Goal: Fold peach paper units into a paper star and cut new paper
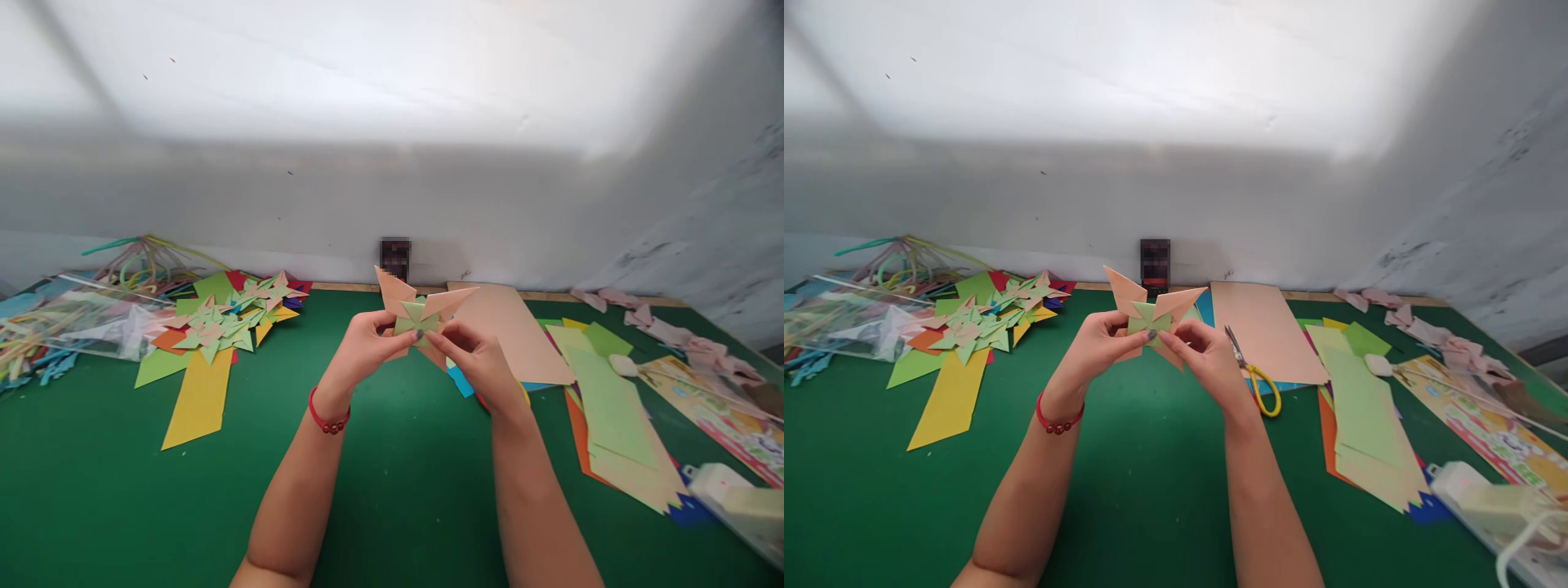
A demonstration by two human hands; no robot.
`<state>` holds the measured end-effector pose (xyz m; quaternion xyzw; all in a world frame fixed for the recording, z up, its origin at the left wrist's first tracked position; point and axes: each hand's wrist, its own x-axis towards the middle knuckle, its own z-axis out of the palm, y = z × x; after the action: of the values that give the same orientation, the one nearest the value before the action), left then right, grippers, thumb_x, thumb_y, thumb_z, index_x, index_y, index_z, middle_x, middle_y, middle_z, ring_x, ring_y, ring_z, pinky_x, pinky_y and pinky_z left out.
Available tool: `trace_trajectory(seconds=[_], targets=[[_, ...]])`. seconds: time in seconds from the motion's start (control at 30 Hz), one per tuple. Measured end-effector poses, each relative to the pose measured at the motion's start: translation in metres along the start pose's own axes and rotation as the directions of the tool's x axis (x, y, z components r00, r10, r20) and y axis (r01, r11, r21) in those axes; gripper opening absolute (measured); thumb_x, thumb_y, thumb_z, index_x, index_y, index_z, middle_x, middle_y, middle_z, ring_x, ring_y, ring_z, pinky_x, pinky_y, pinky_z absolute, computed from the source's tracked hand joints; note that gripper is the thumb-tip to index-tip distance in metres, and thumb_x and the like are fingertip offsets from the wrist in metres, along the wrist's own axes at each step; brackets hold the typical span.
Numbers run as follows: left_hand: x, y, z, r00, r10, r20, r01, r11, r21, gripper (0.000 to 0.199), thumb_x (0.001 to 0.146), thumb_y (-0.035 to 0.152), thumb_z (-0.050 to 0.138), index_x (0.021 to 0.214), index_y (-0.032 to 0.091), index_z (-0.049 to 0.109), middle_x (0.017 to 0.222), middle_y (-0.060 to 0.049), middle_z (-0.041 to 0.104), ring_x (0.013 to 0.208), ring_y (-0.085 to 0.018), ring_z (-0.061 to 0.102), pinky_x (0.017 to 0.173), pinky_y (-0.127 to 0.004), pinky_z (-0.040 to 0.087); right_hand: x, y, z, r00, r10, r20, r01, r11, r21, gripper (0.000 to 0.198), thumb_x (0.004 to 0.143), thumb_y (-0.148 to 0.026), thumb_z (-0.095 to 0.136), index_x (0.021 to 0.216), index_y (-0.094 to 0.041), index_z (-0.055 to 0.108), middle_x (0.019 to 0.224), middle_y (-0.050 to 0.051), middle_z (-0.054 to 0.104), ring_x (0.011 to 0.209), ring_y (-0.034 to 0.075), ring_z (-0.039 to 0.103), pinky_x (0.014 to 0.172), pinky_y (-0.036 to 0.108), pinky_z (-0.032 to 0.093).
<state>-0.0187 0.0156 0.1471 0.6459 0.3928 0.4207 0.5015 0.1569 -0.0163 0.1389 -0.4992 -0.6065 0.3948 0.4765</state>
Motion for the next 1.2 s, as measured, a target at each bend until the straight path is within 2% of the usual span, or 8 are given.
trace_trajectory(seconds=[0.1, 0.27, 0.5, 0.63, 0.77, 0.9, 1.03, 1.2], targets=[[0.000, -0.001, 0.000, 1.000, 0.000, 0.011, 0.000, 1.000, -0.017, 0.025, 0.073, 0.035, 0.067, 0.084, 0.013, 0.068, 0.069, -0.001, 0.056, 0.059, -0.010, 0.043, 0.050, -0.021, 0.031, 0.001, 0.002, 0.000, 1.000, 0.000, 0.007, 0.000, 0.998, 0.066, 0.026, 0.077, -0.045, 0.063, 0.073, -0.021, 0.053, 0.065, -0.002, 0.054, 0.062, 0.013, 0.050, 0.052, 0.024, 0.037], [0.000, 0.000, 0.001, 1.000, 0.021, 0.014, -0.021, 1.000, -0.021, 0.022, 0.073, 0.032, 0.066, 0.083, 0.013, 0.068, 0.076, -0.004, 0.060, 0.065, -0.012, 0.047, 0.053, -0.022, 0.035, 0.001, 0.004, 0.001, 1.000, -0.003, -0.023, 0.004, 0.998, 0.068, 0.028, 0.078, -0.045, 0.063, 0.069, -0.021, 0.053, 0.063, -0.003, 0.051, 0.060, 0.012, 0.047, 0.052, 0.024, 0.036], [0.001, -0.001, 0.001, 1.000, 0.014, 0.017, -0.014, 1.000, 0.001, 0.024, 0.072, 0.034, 0.067, 0.083, 0.012, 0.067, 0.064, 0.001, 0.051, 0.057, -0.009, 0.039, 0.050, -0.021, 0.030, 0.000, 0.007, 0.002, 0.999, 0.000, -0.034, 0.003, 0.996, 0.084, 0.028, 0.077, -0.044, 0.064, 0.068, -0.020, 0.052, 0.061, -0.004, 0.047, 0.057, 0.010, 0.043, 0.049, 0.022, 0.032], [0.001, 0.000, 0.000, 1.000, 0.025, 0.012, -0.026, 0.998, 0.059, 0.025, 0.075, 0.038, 0.065, 0.079, 0.013, 0.065, 0.064, 0.001, 0.050, 0.057, -0.010, 0.040, 0.050, -0.022, 0.030, 0.000, 0.007, 0.003, 0.998, -0.018, -0.054, 0.022, 0.996, 0.083, 0.026, 0.077, -0.042, 0.065, 0.069, -0.020, 0.053, 0.061, -0.004, 0.047, 0.056, 0.009, 0.042, 0.048, 0.021, 0.031], [0.001, 0.006, -0.004, 0.998, 0.044, 0.049, -0.049, 0.993, 0.106, 0.028, 0.081, 0.043, 0.058, 0.080, 0.016, 0.063, 0.070, 0.001, 0.053, 0.062, -0.011, 0.045, 0.053, -0.022, 0.033, 0.002, 0.007, 0.001, 0.994, -0.023, -0.109, 0.031, 0.997, 0.067, 0.026, 0.077, -0.041, 0.065, 0.068, -0.020, 0.053, 0.062, -0.004, 0.048, 0.058, 0.010, 0.045, 0.049, 0.022, 0.033], [-0.002, 0.010, -0.009, 0.992, -0.008, 0.124, 0.007, 1.000, 0.007, 0.027, 0.080, 0.043, 0.059, 0.074, 0.017, 0.058, 0.071, 0.001, 0.053, 0.070, -0.012, 0.052, 0.063, -0.022, 0.041, 0.005, 0.011, -0.001, 0.985, -0.036, -0.167, 0.044, 0.998, 0.045, 0.025, 0.078, -0.041, 0.064, 0.069, -0.020, 0.054, 0.065, -0.003, 0.050, 0.060, 0.010, 0.046, 0.051, 0.022, 0.035], [-0.002, 0.006, -0.010, 0.991, -0.029, 0.133, 0.033, 0.999, -0.022, 0.032, 0.082, 0.043, 0.056, 0.065, 0.017, 0.052, 0.067, 0.002, 0.051, 0.070, -0.013, 0.057, 0.067, -0.024, 0.044, 0.006, 0.014, -0.002, 0.985, -0.039, -0.167, 0.046, 0.998, 0.033, 0.024, 0.078, -0.041, 0.064, 0.070, -0.020, 0.056, 0.065, -0.002, 0.051, 0.060, 0.011, 0.047, 0.053, 0.023, 0.036], [0.000, 0.002, -0.010, 0.991, -0.036, 0.128, 0.038, 0.999, -0.009, 0.033, 0.081, 0.045, 0.056, 0.065, 0.017, 0.051, 0.068, 0.002, 0.053, 0.074, -0.017, 0.063, 0.067, -0.026, 0.047, 0.006, 0.014, -0.003, 0.989, -0.030, -0.147, 0.035, 0.999, 0.033, 0.025, 0.078, -0.042, 0.064, 0.069, -0.020, 0.056, 0.065, -0.002, 0.051, 0.061, 0.011, 0.047, 0.053, 0.023, 0.036]])
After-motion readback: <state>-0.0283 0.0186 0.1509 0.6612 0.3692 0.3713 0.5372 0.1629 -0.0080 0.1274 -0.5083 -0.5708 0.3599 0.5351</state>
